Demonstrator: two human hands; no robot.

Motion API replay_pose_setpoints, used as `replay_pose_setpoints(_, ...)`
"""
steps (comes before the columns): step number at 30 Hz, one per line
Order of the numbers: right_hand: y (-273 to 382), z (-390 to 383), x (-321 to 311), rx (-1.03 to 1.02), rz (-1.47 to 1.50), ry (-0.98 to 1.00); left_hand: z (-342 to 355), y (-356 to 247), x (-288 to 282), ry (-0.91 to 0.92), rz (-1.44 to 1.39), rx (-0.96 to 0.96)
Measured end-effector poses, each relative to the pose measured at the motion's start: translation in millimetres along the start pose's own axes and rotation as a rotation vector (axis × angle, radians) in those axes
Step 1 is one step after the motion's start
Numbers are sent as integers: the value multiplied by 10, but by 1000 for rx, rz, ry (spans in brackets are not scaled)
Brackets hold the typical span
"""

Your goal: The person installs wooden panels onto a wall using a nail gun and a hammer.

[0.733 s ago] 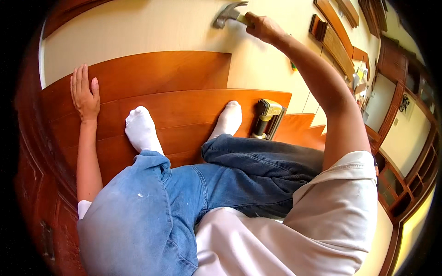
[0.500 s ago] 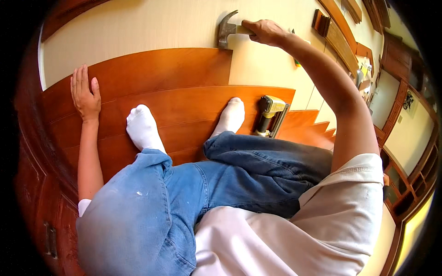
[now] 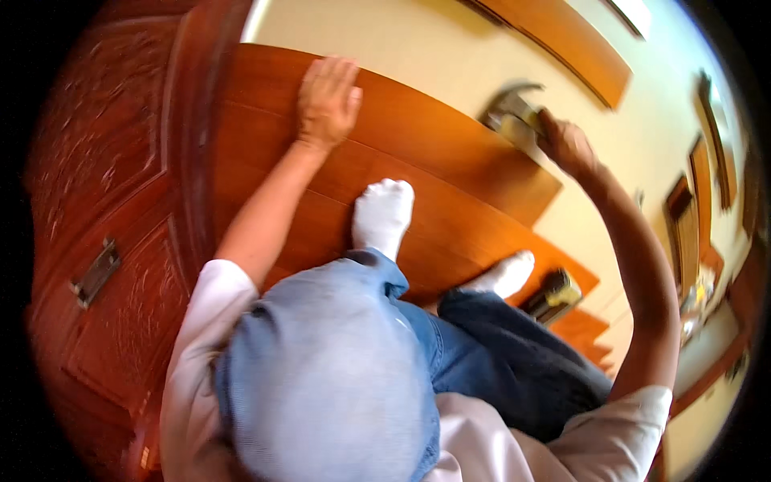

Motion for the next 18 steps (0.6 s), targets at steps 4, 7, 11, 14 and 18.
replay_pose_setpoints(4, 148, 393, -204, 12, 30, 69, -27, 64, -54, 3, -53, -73)
replay_pose_setpoints(7, 151, 634, -271, 57, 37, -23, -56, 80, -63, -8, -62, -78)
replay_pose_setpoints(11, 232, 955, -212, 63, 41, -55, -44, 98, -66, -14, -90, -86)
replay_pose_setpoints(14, 388, 1074, -118, -165, 14, -67, -59, 89, -55, -14, -115, -102)
replay_pose_setpoints(18, 558, 1102, -239, 35, 62, 12, -77, 104, -68, -9, -170, -140)
Point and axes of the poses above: each hand's wrist, its own z-axis towards the middle knuckle, its own x-axis out of the palm, y = z × x, the point moved 5 cm from there along z, towards the middle knuckle, and after that the axes turned 14 degrees about -x, right-handed, at the moved point
